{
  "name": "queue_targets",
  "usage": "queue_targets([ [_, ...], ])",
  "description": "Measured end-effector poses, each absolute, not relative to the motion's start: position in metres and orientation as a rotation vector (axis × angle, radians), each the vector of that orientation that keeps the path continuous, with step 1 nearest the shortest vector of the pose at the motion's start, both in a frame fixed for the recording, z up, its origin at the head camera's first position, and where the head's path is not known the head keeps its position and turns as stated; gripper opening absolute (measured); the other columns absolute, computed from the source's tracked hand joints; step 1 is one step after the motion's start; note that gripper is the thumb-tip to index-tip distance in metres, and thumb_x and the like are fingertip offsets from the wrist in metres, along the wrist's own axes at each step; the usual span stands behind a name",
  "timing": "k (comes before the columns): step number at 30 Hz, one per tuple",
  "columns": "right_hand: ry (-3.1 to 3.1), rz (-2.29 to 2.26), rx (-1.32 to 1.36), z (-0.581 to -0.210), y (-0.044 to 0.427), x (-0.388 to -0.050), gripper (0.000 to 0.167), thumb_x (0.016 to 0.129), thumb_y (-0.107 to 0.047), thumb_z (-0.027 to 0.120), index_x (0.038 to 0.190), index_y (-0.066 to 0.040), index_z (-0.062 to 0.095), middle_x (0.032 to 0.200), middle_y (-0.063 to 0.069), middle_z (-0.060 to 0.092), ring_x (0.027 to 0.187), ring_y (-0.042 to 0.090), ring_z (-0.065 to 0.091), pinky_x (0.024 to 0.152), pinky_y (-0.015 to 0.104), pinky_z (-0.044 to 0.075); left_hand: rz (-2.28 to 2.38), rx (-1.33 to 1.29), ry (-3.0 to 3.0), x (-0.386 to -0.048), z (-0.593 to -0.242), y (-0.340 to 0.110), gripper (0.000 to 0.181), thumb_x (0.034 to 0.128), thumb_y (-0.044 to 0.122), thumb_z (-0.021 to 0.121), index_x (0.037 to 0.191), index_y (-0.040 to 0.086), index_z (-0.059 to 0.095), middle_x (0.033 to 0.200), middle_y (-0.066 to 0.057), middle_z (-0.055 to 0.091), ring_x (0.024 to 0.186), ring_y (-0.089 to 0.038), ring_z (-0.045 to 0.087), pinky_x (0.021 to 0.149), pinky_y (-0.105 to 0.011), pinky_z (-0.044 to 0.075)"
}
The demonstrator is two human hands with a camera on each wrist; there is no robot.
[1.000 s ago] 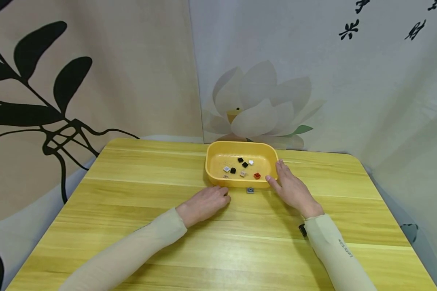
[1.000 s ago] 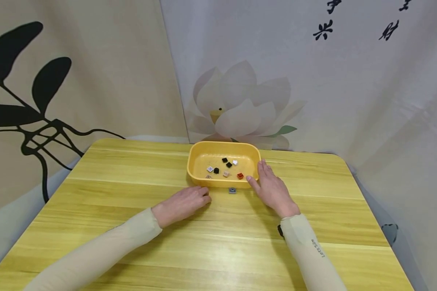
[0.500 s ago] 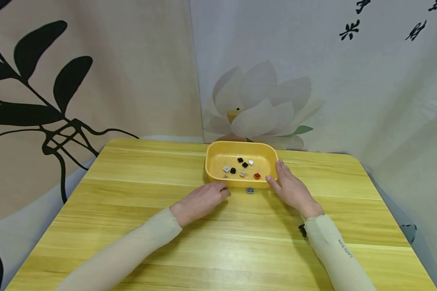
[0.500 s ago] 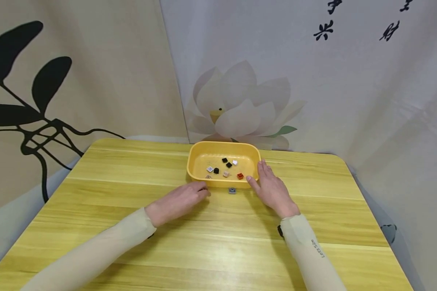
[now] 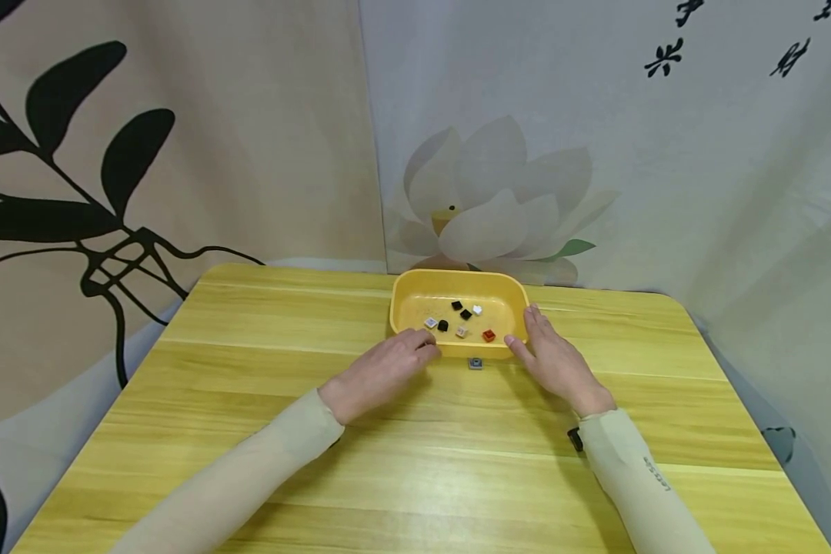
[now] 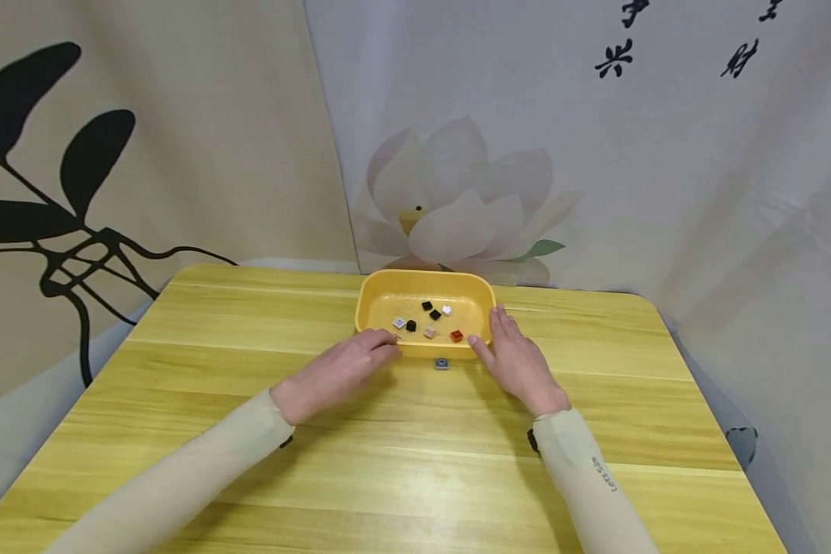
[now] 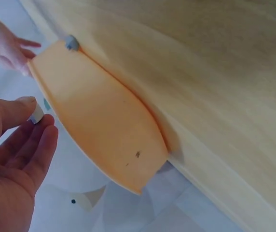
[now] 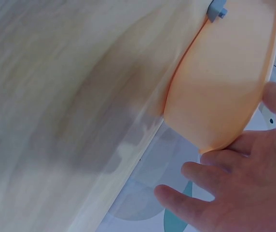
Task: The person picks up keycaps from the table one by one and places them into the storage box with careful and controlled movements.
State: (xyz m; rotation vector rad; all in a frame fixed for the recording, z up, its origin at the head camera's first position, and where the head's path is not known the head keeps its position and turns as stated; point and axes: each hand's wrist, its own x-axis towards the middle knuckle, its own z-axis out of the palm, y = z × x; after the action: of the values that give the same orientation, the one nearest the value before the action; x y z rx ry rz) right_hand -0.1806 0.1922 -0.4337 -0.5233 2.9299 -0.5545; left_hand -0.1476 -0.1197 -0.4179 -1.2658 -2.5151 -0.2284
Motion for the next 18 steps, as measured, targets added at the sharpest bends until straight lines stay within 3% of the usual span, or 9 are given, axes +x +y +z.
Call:
queue_targets([
  [9,2.933,-0.552,-0.519,-0.434,0.192,-0.181,0.088,0.110,-0.057,0.033,0.160,0.011,0.012,0.169,0.027,0.007,0.155,0.045,0.015,0.122,0.058,0.020,-0.367,-1.201,-2.524,-0.160,-0.411,-0.115,0.025,0.0956,-0.007,0.068,0.120,0.000,0.071,0.120,-0.011,0.067,0.110,-0.021,0.067,0.096,-0.029,0.054],
  [18,2.931,-0.557,-0.513,-0.435,0.193,-0.182,0.086,0.110,-0.056,0.034,0.161,0.010,0.011,0.170,0.026,0.006,0.155,0.044,0.014,0.122,0.058,0.020,-0.404,-1.178,-2.510,-0.170,-0.410,-0.107,0.027,0.0938,-0.010,0.069,0.119,0.000,0.071,0.119,-0.009,0.067,0.110,-0.021,0.066,0.096,-0.028,0.054],
])
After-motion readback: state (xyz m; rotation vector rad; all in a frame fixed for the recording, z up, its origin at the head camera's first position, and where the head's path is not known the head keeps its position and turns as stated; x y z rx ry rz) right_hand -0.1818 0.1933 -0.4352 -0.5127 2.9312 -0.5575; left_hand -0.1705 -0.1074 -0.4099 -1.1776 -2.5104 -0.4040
